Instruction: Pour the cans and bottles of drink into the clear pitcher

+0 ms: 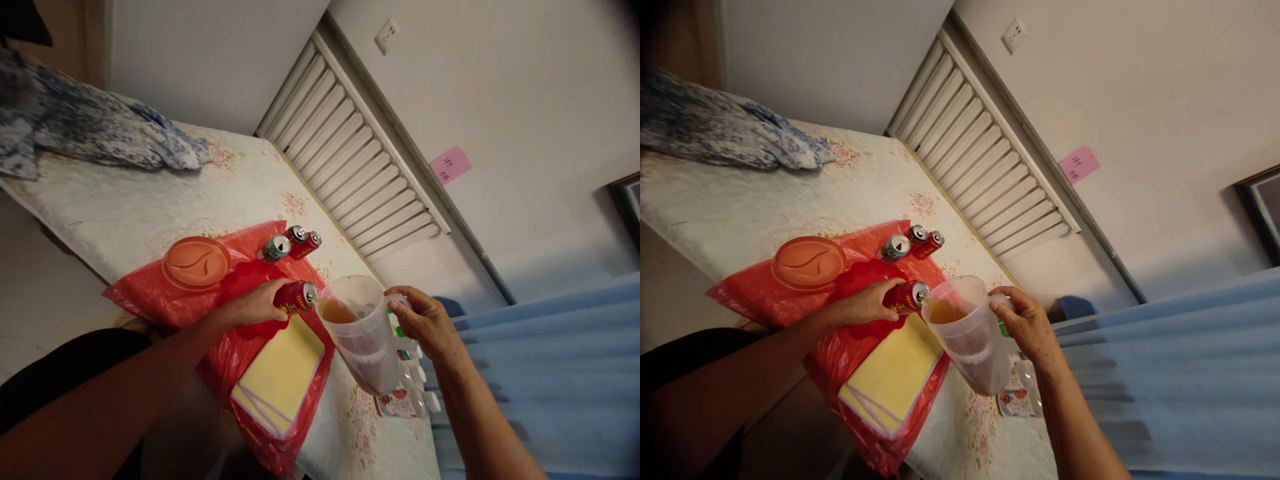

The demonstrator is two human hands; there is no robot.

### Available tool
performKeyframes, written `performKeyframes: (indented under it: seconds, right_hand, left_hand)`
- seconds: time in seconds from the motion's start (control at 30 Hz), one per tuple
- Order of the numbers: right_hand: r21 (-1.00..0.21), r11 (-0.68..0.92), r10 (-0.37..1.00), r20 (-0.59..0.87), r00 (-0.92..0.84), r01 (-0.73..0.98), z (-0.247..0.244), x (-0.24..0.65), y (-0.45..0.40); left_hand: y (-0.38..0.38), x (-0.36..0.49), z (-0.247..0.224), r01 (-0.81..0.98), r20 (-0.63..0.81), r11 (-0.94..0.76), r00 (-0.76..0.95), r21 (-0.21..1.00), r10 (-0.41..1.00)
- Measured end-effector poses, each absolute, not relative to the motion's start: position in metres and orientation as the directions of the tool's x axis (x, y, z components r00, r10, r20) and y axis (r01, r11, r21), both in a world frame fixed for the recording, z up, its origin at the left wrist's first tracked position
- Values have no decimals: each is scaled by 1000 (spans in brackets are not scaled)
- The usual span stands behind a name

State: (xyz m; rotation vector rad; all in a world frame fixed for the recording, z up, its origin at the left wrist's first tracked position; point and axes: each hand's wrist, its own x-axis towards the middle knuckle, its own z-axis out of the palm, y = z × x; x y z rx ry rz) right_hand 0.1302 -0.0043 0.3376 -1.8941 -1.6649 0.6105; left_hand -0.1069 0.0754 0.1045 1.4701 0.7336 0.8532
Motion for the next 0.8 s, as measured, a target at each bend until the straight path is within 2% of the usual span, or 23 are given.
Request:
performKeyframes:
  seconds: [0.8]
  right_hand:
    - [-685, -107, 990, -8, 140, 720, 339, 131, -4]
  left_hand:
    - [76, -107, 106, -47, 68, -51, 546, 998, 835]
